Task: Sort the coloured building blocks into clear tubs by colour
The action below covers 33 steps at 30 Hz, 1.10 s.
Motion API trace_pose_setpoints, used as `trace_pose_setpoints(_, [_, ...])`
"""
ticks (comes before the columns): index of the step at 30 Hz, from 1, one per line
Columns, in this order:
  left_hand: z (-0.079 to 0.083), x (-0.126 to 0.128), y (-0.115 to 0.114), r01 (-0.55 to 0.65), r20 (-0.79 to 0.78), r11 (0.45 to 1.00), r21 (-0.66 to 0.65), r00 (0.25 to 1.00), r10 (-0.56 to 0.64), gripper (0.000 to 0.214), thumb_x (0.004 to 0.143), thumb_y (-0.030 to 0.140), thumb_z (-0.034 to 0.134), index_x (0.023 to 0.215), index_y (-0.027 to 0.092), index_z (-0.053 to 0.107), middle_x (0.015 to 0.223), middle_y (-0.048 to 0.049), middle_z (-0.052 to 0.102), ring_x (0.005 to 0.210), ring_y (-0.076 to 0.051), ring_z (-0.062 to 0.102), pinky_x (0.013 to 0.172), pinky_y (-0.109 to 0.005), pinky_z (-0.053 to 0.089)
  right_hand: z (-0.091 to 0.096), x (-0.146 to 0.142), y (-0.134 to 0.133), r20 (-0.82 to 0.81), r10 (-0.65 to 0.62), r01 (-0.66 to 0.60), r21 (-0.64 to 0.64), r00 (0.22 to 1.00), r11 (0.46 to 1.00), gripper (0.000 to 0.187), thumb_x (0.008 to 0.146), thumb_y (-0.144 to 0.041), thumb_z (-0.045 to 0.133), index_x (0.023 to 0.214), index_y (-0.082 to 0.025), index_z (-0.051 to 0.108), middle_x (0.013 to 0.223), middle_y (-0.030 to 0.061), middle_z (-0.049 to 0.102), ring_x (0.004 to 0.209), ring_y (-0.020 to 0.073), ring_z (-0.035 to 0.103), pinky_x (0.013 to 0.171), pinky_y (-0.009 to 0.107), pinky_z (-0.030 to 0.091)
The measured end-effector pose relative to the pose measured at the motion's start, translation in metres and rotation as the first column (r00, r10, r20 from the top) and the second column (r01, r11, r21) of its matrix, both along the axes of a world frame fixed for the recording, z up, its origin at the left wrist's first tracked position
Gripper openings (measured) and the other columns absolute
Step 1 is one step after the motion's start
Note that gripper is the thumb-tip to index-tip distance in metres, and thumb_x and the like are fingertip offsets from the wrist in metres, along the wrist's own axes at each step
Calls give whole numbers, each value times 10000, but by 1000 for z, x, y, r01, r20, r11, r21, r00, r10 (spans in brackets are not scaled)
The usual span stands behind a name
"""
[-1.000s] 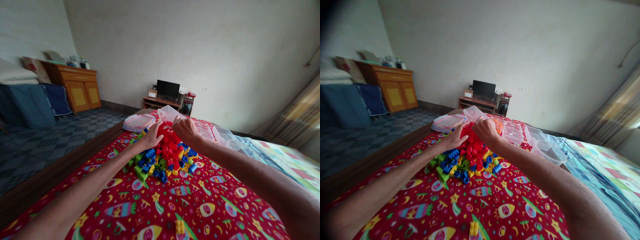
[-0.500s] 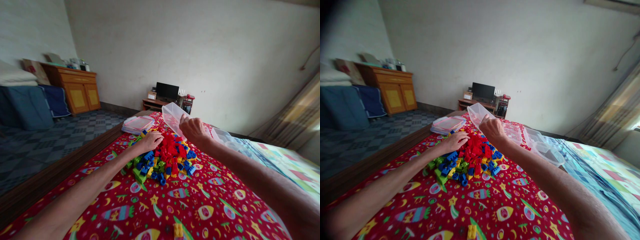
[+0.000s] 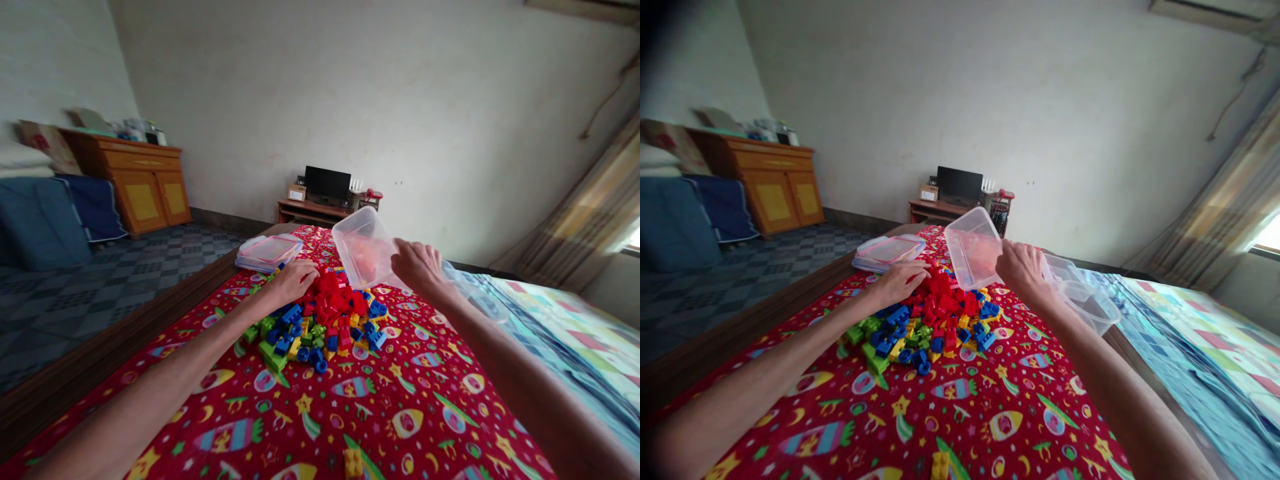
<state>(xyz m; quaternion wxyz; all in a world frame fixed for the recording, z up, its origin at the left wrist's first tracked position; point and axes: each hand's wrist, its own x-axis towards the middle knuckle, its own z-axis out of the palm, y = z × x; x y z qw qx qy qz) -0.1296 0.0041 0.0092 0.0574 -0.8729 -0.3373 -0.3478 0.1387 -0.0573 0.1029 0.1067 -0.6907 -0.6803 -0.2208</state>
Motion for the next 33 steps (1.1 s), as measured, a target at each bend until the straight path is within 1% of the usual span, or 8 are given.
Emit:
trace_pose_setpoints(5, [3,0,0,0,28,1000,17,1000,-1,378,921,275,340,795,175,682,996,-96,727,1016,-206,650,967,-347,478,-42,77,-10,-248,38,-38,4,968,999,571,824,-253,368,1378,-134,439,877,107,675,775,239,590,664,317,405])
trace_pose_setpoints(9, [1,1,3,1,23,1000,-1,1000,-1,372,907,293,350,792,187,688,993,-80,734,1037,-209,645,992,-364,472,-77,126,-28,-362,46,-50,-3,931,999,552,800,-269,378,1315,-125,514,786,76,669,785,239,606,679,325,444])
trace_pose_setpoints(19, [-4,1,5,-53,-65,997,-49,997,50,437,927,353,312,879,151,696,1108,-130,706,1109,-227,614,1041,-382,423,-118,142,-43,-252,-89,52,-150,964,987,528,811,-178,379,1312,-163,548,1118,120,688,993,260,621,821,344,466])
trace_pose_setpoints(23, [-3,0,4,-79,-74,996,-48,994,75,441,922,368,308,882,166,698,1125,-113,706,1116,-215,614,1041,-379,426,-111,138,-42,-199,-174,124,-240,964,963,508,833,-163,386,1317,-168,540,1178,122,665,1042,245,618,813,312,461])
trace_pose_setpoints(26, [-2,0,3,-73,-72,997,-30,995,71,435,927,373,316,880,167,696,1124,-106,708,1103,-214,623,1035,-381,433,-92,131,-47,-80,-218,186,-294,973,938,386,878,-169,362,1144,-161,642,1000,139,705,900,250,667,713,306,454])
trace_pose_setpoints(28, [-2,0,2,-68,-66,998,-16,996,66,431,929,372,322,879,168,697,1126,-108,706,1107,-219,622,1037,-384,431,-74,128,-44,8,-266,261,-232,964,937,376,911,-181,320,1020,-153,679,898,157,704,830,267,679,663,315,440])
trace_pose_setpoints(31, [-1,1,2,-80,-53,997,-5,995,79,432,923,380,323,878,179,703,1145,-106,700,1114,-221,623,1038,-385,432,-45,126,-15,68,-295,301,-102,953,948,423,946,-219,274,985,-147,689,904,191,696,849,286,679,648,319,433])
trace_pose_setpoints(33, [-3,0,3,-99,-41,995,1,994,99,436,916,389,329,879,180,710,1154,-112,696,1115,-229,625,1042,-390,431,-31,127,19,87,-253,262,-117,964,958,446,957,-226,258,986,-137,694,968,206,691,894,279,675,657,305,434])
